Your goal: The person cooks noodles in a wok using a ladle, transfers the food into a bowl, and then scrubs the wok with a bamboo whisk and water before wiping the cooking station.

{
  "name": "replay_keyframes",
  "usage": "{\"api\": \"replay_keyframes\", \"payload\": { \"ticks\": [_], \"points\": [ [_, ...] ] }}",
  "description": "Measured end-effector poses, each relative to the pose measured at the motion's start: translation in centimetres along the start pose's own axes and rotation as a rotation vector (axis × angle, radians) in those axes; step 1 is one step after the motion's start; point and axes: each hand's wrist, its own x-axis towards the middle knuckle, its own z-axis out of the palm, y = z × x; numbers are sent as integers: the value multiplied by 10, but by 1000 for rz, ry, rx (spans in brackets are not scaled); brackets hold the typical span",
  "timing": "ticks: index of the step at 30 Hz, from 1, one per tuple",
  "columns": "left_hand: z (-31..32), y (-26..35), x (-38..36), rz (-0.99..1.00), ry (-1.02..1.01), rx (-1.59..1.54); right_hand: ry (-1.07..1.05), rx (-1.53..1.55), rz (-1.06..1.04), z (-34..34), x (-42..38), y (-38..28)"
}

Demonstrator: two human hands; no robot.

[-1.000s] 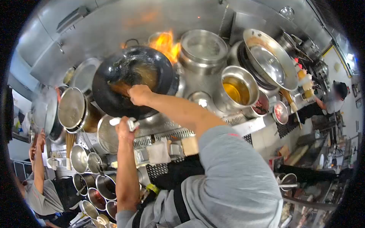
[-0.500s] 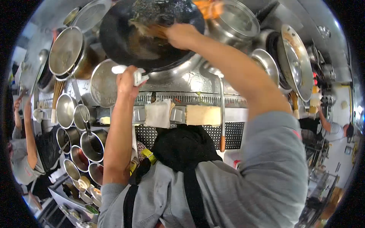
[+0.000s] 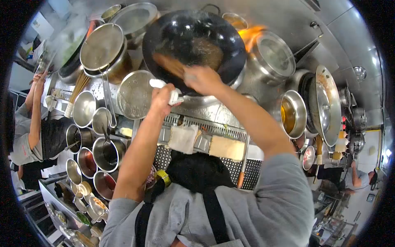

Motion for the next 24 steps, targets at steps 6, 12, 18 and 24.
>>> {"api": "replay_keyframes", "payload": {
  "ticks": [6,12,18,24],
  "points": [
    [1,6,-5,-2,31,0,-417,-683,243,-113,3,41],
    [0,5,-8,28,31,26,-146,-602,264,-41,38,66],
    [-9,5,7,-23,-27,33,-137,-685,353,-97,4,109],
    [-4,6,11,14,49,21,213,-30,524,-20,103,25]
  ]
}}
